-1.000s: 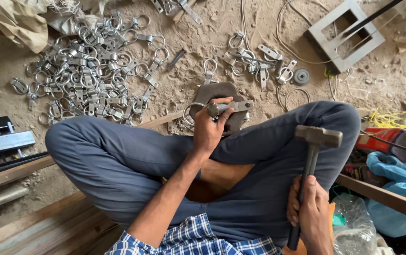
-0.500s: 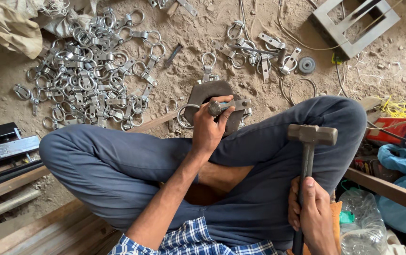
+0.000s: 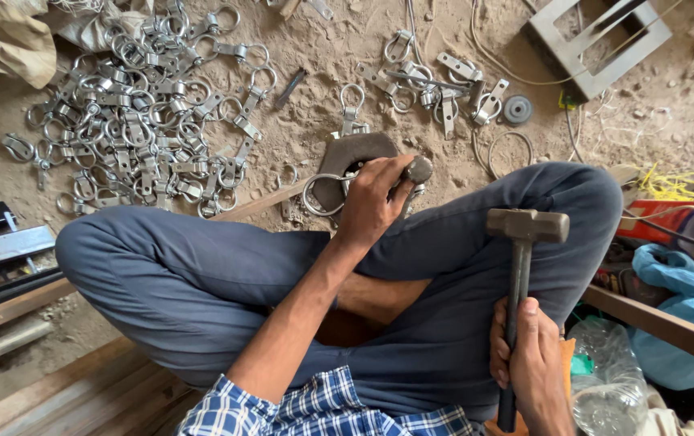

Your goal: The person sits cross-legged on the floor and repeatedly hammers a small metal part held against a metal block. They adjust the part's position between strikes and continue the repetitive hammering process.

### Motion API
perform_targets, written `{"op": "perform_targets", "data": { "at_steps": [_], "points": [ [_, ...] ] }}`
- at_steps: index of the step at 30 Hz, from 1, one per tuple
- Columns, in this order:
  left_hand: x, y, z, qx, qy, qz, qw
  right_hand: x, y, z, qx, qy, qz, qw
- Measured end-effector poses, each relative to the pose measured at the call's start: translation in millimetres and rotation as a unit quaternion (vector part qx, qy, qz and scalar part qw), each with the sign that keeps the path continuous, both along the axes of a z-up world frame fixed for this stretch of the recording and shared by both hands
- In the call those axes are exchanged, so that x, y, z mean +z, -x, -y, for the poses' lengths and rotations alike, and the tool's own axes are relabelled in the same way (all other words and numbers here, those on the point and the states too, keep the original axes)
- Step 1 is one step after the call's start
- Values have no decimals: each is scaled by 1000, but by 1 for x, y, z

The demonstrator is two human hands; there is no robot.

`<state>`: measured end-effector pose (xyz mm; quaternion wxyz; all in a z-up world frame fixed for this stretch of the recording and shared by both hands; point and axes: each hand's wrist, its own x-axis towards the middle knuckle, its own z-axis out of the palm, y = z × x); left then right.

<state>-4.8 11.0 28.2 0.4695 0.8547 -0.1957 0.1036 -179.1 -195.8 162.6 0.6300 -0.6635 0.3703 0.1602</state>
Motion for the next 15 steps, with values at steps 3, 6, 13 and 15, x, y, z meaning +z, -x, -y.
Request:
{"op": "perform_targets", "data": {
  "at_steps": [3, 6, 13, 15],
  "points": [
    [-4, -1, -1, -1, 9, 0, 1000, 3, -3, -5, 7, 22, -20, 1000],
    [2, -1, -2, -1, 20, 12, 1000, 2, -8, -13, 32, 56, -22, 998],
    [26, -4, -1, -7, 52, 23, 998, 24, -23, -24, 118, 203, 166, 958],
    [24, -4, -1, -7, 64, 20, 998, 35, -16, -3, 129, 285, 291, 904]
  ]
}}
